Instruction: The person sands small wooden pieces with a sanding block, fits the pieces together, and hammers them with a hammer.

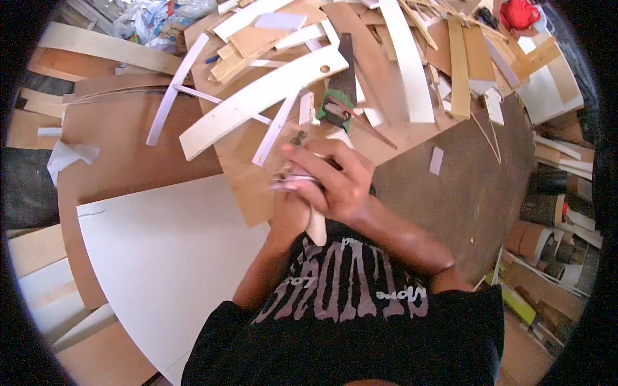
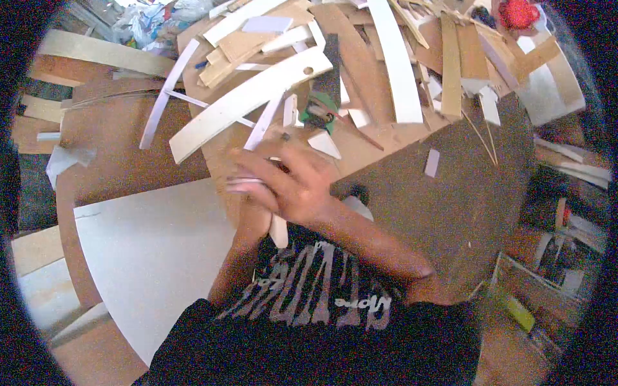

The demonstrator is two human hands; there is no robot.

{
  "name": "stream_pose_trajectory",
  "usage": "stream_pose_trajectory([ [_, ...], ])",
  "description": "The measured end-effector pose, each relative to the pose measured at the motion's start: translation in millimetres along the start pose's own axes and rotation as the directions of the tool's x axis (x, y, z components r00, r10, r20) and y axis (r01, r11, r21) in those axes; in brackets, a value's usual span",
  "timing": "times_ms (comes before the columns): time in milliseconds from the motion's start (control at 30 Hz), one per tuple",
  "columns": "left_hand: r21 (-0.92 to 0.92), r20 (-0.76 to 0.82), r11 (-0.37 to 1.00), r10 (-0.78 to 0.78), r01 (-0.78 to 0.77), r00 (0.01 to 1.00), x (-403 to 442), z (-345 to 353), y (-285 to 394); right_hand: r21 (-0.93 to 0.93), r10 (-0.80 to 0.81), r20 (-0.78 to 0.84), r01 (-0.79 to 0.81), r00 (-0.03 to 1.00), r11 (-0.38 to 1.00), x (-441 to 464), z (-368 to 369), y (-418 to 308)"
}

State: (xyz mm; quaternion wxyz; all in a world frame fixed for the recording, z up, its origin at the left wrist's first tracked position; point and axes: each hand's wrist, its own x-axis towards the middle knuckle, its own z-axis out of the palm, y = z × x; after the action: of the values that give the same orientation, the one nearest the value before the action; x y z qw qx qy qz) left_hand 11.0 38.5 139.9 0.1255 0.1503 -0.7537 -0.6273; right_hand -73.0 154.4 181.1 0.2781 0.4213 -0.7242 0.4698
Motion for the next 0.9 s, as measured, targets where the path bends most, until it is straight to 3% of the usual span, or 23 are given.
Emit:
stream_pose_trajectory([
  [67,0.216,-0.014,0.951,0.232,-0.223,0.973,-7,2,18,0.036,-0.058,0.027,0.057,0.998,0.998,15,-12,-15],
  [100,-0.01,-0.053,0.999,-0.053,0.052,0.997,-3,-6,23,0.042,-0.013,0.04,0.011,0.999,0.999,3,-12,-6],
  [133,-0.232,-0.025,0.919,-0.332,0.318,0.943,0,-16,25,0.043,-0.022,0.037,0.02,0.999,0.999,-17,-13,1],
  [200,-0.479,-0.064,0.787,-0.473,0.388,0.879,7,-34,36,-0.16,0.188,0.13,-0.167,0.973,0.973,-57,-20,20],
  [300,-0.507,-0.14,0.808,-0.421,0.301,0.896,10,-35,21,-0.22,0.437,-0.041,-0.435,0.899,0.873,-82,-51,35],
  [400,-0.51,0.062,0.775,-0.4,0.373,0.915,22,-25,18,-0.216,0.488,-0.2,-0.524,0.85,0.824,-61,-74,45],
  [467,-0.654,0.204,0.669,-0.294,0.353,0.934,26,-6,17,-0.2,0.512,-0.269,-0.567,0.816,0.799,-63,-83,49],
  [533,-0.707,0.271,0.592,-0.279,0.388,0.921,29,9,19,0.043,0.694,-0.195,-0.701,0.693,0.712,-69,-82,55],
  [600,-0.646,0.33,0.599,-0.339,0.473,0.881,31,19,22,0.087,0.72,-0.196,-0.719,0.666,0.689,-71,-81,57],
  [633,-0.643,0.334,0.6,-0.339,0.475,0.88,31,24,25,0.296,0.872,-0.126,-0.821,0.473,0.488,-73,-83,58],
  [667,-0.597,0.315,0.731,-0.166,0.331,0.934,30,30,27,0.473,0.964,-0.008,-0.849,0.266,0.238,-76,-84,60],
  [700,-0.568,0.316,0.783,-0.077,0.253,0.946,32,37,28,0.569,0.992,0.027,-0.818,0.125,0.088,-81,-83,65],
  [733,-0.541,0.314,0.824,0.012,0.168,0.949,34,45,29,0.569,0.992,0.025,-0.818,0.121,0.086,-81,-87,69],
  [767,-0.597,0.333,0.75,-0.093,0.286,0.938,38,53,28,0.591,0.99,0.077,-0.805,0.12,0.052,-79,-90,72],
  [867,-0.66,0.338,0.651,-0.189,0.375,0.922,46,78,31,0.601,0.969,0.189,-0.799,0.16,0.015,-86,-108,97],
  [900,-0.64,0.405,0.62,-0.23,0.454,0.885,47,83,37,0.59,0.953,0.22,-0.807,0.208,0.04,-86,-112,108],
])
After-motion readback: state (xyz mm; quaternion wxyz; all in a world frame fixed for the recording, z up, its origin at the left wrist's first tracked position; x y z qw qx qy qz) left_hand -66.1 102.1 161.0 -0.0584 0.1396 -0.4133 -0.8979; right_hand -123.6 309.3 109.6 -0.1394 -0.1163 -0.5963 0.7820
